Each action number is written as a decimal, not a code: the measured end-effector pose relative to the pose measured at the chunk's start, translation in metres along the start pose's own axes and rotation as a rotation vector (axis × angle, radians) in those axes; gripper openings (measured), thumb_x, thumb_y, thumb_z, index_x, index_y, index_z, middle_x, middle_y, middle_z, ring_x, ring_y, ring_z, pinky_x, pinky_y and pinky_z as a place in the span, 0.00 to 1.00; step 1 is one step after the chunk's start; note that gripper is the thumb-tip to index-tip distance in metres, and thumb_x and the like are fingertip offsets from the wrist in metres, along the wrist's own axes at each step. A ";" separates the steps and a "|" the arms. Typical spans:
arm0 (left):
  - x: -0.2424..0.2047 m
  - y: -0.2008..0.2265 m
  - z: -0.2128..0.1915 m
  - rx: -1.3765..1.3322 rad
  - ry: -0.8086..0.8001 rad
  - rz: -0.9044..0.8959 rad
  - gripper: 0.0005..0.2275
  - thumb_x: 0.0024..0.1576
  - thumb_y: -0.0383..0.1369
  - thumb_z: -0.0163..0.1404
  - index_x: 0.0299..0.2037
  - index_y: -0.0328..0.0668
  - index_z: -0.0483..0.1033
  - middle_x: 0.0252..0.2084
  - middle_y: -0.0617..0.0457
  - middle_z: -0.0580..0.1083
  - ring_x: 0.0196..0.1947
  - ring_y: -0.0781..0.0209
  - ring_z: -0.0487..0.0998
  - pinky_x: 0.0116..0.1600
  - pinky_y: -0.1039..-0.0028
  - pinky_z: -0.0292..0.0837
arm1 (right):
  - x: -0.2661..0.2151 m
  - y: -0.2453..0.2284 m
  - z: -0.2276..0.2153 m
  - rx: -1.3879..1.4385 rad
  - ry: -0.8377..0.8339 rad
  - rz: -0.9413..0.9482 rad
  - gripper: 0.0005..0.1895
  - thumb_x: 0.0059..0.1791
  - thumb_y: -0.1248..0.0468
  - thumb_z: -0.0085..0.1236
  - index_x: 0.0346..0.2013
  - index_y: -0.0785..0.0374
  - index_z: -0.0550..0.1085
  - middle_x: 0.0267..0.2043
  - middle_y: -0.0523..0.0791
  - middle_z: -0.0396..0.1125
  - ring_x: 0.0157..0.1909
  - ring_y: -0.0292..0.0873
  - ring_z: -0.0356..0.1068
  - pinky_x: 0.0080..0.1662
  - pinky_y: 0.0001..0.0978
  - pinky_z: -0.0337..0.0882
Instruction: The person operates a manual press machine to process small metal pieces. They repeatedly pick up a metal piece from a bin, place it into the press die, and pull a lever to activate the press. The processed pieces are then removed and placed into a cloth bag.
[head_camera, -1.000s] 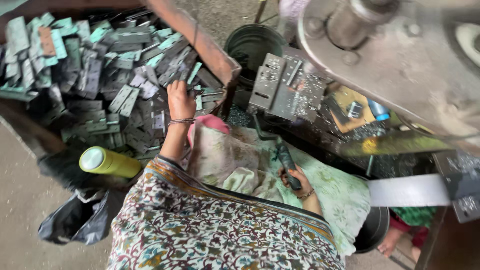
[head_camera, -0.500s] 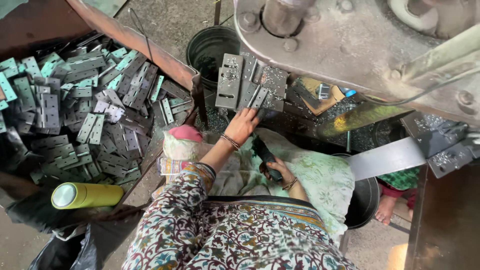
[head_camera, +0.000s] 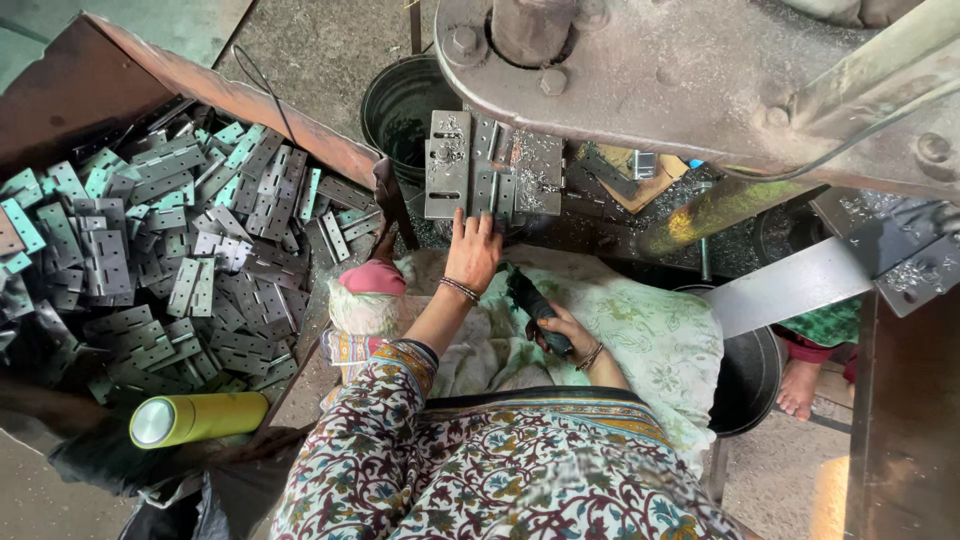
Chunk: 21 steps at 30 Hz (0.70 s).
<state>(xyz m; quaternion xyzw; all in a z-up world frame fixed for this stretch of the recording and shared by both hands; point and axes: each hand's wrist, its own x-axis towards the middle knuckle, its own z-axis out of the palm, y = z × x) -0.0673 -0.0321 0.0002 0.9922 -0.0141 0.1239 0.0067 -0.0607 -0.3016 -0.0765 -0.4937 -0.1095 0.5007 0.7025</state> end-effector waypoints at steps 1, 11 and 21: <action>-0.001 0.000 -0.002 -0.015 0.020 -0.008 0.09 0.59 0.32 0.46 0.42 0.40 0.80 0.58 0.40 0.70 0.55 0.46 0.70 0.74 0.43 0.51 | 0.000 0.000 0.001 0.003 0.008 0.006 0.36 0.48 0.55 0.58 0.67 0.66 0.59 0.36 0.51 0.73 0.27 0.34 0.70 0.30 0.25 0.72; 0.022 -0.022 -0.009 0.011 0.043 -0.241 0.12 0.59 0.34 0.44 0.40 0.43 0.82 0.65 0.49 0.69 0.69 0.39 0.60 0.70 0.31 0.41 | 0.001 -0.030 0.015 -0.796 0.221 0.014 0.34 0.45 0.57 0.62 0.63 0.66 0.65 0.39 0.52 0.74 0.34 0.46 0.73 0.37 0.38 0.74; 0.047 -0.021 0.005 0.046 -0.049 -0.275 0.14 0.60 0.36 0.42 0.41 0.43 0.83 0.67 0.49 0.68 0.72 0.38 0.57 0.70 0.29 0.38 | 0.023 -0.027 0.059 -1.447 0.537 0.306 0.33 0.41 0.62 0.62 0.59 0.61 0.63 0.42 0.59 0.74 0.46 0.64 0.74 0.46 0.57 0.74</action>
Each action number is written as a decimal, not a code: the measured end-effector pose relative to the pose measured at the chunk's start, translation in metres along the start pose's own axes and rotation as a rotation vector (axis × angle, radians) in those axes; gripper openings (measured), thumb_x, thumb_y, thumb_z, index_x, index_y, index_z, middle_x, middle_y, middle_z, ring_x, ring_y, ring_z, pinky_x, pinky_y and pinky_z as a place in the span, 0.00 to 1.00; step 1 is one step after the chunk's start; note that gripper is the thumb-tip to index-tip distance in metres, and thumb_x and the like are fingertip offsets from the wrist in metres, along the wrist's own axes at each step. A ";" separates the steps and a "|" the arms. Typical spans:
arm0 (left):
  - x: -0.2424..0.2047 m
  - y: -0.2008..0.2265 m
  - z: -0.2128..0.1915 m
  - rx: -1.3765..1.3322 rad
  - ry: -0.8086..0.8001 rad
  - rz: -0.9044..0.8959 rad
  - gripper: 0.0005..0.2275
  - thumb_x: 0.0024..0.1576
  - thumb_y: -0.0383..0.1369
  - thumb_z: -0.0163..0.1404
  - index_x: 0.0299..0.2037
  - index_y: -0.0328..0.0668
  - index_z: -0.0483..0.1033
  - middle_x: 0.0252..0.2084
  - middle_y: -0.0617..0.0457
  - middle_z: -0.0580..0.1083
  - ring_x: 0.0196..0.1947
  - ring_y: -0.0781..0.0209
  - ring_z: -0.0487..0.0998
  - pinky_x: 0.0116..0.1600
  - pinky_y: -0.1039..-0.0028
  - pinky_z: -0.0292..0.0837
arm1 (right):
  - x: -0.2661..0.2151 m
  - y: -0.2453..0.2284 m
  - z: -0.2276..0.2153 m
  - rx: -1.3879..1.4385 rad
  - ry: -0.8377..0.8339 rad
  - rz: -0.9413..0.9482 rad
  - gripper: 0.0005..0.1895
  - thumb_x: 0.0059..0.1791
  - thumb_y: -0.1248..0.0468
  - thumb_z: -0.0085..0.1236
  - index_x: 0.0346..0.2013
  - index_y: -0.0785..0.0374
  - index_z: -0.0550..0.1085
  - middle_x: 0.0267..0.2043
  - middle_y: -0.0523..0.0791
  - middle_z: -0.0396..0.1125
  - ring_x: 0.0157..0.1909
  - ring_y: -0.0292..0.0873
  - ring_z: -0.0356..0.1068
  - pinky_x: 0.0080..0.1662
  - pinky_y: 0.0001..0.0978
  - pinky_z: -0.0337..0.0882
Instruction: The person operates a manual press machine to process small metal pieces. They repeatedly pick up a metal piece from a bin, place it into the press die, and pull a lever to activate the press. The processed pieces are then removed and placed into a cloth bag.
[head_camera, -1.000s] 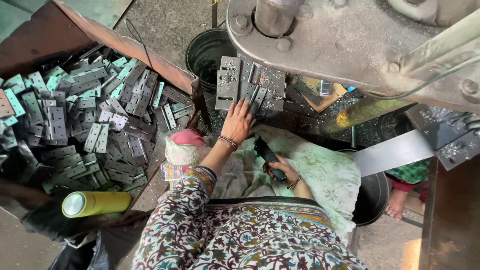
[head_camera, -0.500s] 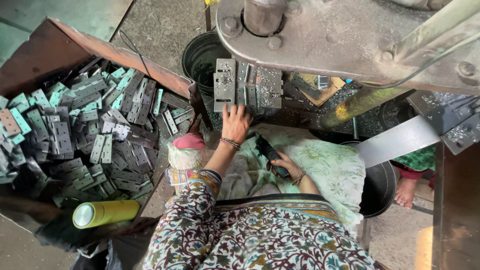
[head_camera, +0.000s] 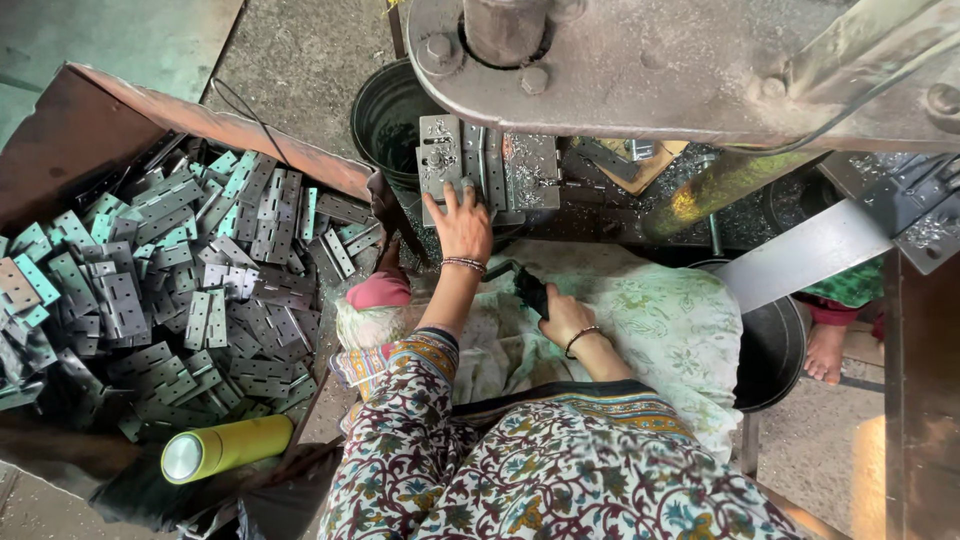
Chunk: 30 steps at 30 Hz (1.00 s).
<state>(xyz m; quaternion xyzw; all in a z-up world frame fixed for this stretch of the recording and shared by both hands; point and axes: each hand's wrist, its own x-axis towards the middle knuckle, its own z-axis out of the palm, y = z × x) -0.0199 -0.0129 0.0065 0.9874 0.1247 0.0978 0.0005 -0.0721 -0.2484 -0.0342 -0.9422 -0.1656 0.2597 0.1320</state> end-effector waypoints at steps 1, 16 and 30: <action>0.000 -0.001 0.001 -0.013 0.005 0.001 0.14 0.60 0.35 0.42 0.41 0.43 0.83 0.67 0.49 0.68 0.72 0.38 0.57 0.71 0.29 0.38 | 0.003 0.004 0.010 0.008 0.014 0.014 0.32 0.41 0.62 0.61 0.59 0.60 0.63 0.42 0.59 0.74 0.46 0.64 0.74 0.46 0.58 0.74; -0.004 -0.011 -0.002 -0.183 0.108 0.008 0.12 0.57 0.31 0.45 0.43 0.41 0.83 0.66 0.50 0.69 0.72 0.38 0.57 0.72 0.34 0.44 | 0.027 0.027 0.070 0.157 0.231 -0.081 0.31 0.40 0.63 0.63 0.57 0.60 0.65 0.42 0.61 0.73 0.44 0.68 0.72 0.44 0.61 0.72; 0.025 -0.012 0.007 -0.177 0.080 -0.029 0.13 0.59 0.32 0.45 0.48 0.43 0.81 0.68 0.51 0.67 0.74 0.39 0.53 0.72 0.34 0.43 | 0.039 0.047 0.097 0.098 0.266 -0.099 0.39 0.42 0.54 0.65 0.64 0.62 0.62 0.51 0.60 0.70 0.50 0.65 0.71 0.50 0.56 0.72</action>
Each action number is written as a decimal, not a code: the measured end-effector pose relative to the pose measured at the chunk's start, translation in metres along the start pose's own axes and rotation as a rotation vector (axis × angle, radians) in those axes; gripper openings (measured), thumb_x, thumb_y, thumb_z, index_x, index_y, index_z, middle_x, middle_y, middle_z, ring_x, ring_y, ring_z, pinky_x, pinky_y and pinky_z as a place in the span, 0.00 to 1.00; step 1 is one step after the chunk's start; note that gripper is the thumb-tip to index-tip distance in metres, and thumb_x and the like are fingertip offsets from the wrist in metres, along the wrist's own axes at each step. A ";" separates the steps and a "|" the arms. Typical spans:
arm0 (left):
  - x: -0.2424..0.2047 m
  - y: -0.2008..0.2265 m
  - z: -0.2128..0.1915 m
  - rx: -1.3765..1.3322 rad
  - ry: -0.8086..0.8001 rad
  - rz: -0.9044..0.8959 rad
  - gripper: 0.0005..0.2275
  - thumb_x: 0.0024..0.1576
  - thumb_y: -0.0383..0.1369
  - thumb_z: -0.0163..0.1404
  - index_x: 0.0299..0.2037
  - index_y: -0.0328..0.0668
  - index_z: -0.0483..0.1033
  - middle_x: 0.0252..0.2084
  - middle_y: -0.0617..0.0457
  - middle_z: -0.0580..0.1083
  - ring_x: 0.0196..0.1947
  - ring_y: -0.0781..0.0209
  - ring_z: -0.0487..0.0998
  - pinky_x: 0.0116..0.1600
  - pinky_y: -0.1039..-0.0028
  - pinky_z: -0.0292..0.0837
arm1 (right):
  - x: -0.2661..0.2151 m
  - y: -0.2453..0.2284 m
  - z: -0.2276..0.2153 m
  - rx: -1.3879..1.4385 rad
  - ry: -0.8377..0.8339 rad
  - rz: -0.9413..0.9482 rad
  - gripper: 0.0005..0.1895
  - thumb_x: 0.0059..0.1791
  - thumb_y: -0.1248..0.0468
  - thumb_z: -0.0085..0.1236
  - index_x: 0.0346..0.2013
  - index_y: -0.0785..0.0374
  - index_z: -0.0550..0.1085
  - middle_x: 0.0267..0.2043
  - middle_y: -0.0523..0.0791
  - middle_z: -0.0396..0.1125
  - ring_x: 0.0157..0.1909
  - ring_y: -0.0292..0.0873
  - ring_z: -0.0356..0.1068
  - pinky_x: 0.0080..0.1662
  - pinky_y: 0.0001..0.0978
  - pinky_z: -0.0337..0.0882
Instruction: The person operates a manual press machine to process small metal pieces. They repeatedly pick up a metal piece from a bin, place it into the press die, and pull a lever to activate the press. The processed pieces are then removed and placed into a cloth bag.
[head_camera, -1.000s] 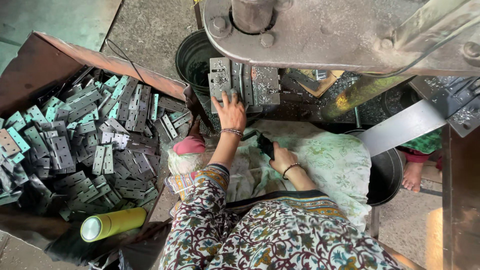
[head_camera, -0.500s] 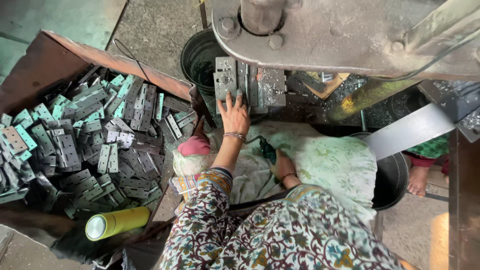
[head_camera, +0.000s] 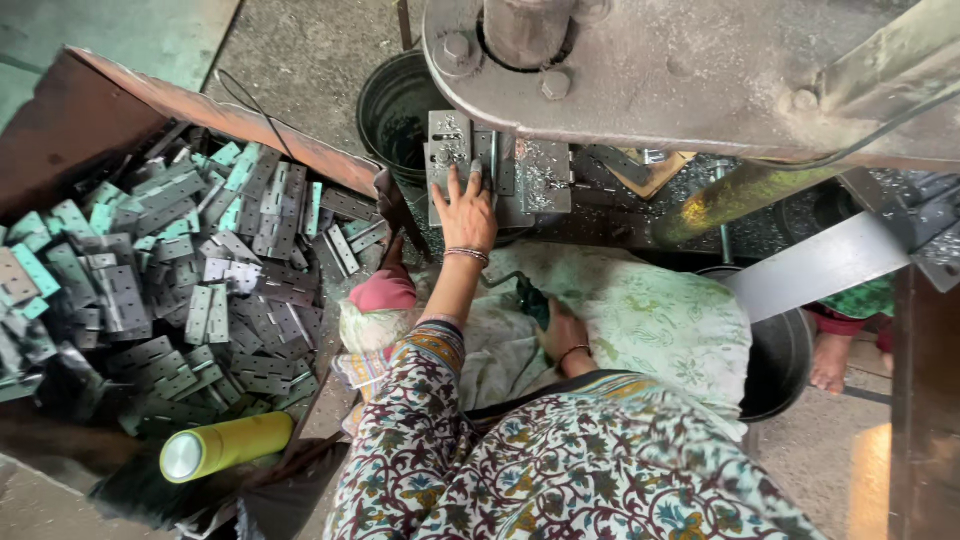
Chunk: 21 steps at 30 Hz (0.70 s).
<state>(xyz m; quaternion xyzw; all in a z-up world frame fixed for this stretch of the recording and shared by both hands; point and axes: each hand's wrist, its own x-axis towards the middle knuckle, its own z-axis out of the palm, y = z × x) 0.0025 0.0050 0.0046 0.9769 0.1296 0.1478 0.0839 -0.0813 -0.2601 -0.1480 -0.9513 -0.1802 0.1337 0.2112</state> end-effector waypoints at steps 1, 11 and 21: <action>-0.003 0.000 0.000 0.014 -0.026 0.001 0.13 0.59 0.32 0.44 0.49 0.43 0.81 0.69 0.51 0.67 0.75 0.39 0.53 0.72 0.35 0.43 | -0.002 0.000 0.007 0.000 -0.007 0.004 0.39 0.42 0.54 0.65 0.64 0.62 0.62 0.52 0.60 0.70 0.51 0.65 0.71 0.49 0.56 0.72; 0.004 -0.002 -0.005 0.058 -0.070 0.002 0.13 0.59 0.33 0.44 0.48 0.46 0.81 0.69 0.56 0.66 0.75 0.41 0.50 0.72 0.32 0.40 | -0.003 -0.022 -0.040 -0.014 -0.132 0.057 0.35 0.44 0.56 0.63 0.63 0.62 0.64 0.53 0.61 0.71 0.51 0.65 0.72 0.50 0.57 0.74; 0.028 0.002 0.011 0.080 -0.071 -0.022 0.13 0.59 0.34 0.44 0.49 0.45 0.81 0.70 0.54 0.65 0.75 0.41 0.51 0.72 0.35 0.42 | -0.003 -0.015 -0.026 0.091 0.009 -0.022 0.32 0.41 0.60 0.65 0.58 0.60 0.67 0.48 0.61 0.71 0.49 0.68 0.70 0.47 0.58 0.72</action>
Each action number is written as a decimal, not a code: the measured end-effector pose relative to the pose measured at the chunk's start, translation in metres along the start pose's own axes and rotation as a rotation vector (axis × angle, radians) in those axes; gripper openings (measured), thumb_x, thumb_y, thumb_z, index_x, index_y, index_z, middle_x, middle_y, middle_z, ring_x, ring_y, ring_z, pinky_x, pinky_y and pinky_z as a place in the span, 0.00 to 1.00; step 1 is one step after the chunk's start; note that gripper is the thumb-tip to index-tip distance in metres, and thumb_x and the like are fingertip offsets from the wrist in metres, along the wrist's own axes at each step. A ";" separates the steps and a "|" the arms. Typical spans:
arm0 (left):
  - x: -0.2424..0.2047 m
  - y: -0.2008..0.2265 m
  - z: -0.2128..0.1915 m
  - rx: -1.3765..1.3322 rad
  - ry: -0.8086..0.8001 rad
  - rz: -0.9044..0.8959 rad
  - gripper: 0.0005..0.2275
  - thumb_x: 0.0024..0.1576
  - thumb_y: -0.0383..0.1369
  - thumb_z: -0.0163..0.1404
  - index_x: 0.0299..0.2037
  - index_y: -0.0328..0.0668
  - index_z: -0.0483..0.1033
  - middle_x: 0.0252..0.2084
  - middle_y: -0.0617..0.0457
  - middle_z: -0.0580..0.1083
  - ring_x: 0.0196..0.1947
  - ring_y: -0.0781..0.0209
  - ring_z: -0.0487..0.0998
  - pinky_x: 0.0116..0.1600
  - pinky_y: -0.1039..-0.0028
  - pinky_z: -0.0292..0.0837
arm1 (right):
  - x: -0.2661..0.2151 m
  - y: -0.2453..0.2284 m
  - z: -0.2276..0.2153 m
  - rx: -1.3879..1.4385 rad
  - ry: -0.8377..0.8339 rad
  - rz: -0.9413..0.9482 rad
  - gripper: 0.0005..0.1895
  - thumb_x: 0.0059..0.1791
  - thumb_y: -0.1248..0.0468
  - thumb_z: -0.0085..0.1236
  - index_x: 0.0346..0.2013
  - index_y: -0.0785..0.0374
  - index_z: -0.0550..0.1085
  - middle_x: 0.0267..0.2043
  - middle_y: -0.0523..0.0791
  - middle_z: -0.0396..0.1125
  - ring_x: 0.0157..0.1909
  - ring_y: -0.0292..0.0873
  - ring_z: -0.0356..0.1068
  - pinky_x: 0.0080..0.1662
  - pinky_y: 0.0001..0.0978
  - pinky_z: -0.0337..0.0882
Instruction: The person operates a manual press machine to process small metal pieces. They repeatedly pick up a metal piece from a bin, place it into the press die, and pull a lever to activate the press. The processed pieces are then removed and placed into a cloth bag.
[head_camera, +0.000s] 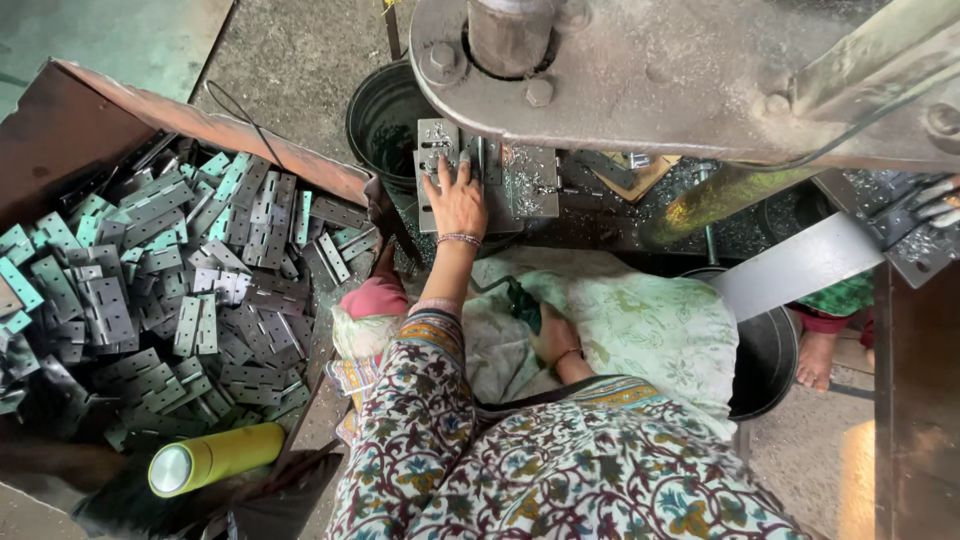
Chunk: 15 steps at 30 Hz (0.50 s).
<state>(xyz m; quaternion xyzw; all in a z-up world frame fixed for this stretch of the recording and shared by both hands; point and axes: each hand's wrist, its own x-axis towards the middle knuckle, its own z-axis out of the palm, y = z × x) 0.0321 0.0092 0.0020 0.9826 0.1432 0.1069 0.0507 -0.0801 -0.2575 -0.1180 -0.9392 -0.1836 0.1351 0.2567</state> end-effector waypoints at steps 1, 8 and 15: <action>-0.001 0.000 0.001 -0.033 0.019 -0.001 0.13 0.59 0.34 0.44 0.48 0.45 0.81 0.71 0.54 0.65 0.75 0.41 0.51 0.71 0.36 0.43 | 0.007 0.005 0.006 -0.023 -0.009 0.007 0.31 0.42 0.58 0.65 0.58 0.61 0.67 0.49 0.61 0.71 0.48 0.67 0.71 0.47 0.58 0.72; -0.024 0.002 -0.005 -0.035 -0.011 0.000 0.14 0.64 0.37 0.42 0.49 0.43 0.81 0.72 0.53 0.64 0.76 0.39 0.49 0.73 0.39 0.44 | 0.006 0.006 0.016 -0.037 -0.059 0.020 0.30 0.43 0.59 0.63 0.58 0.62 0.66 0.47 0.60 0.72 0.47 0.65 0.72 0.45 0.57 0.73; -0.015 -0.003 -0.009 -0.013 -0.051 0.034 0.15 0.64 0.38 0.41 0.50 0.43 0.80 0.71 0.55 0.64 0.76 0.41 0.48 0.72 0.35 0.42 | -0.006 -0.028 -0.048 -0.015 -0.294 0.193 0.29 0.46 0.59 0.59 0.59 0.63 0.65 0.45 0.60 0.73 0.45 0.63 0.75 0.45 0.56 0.74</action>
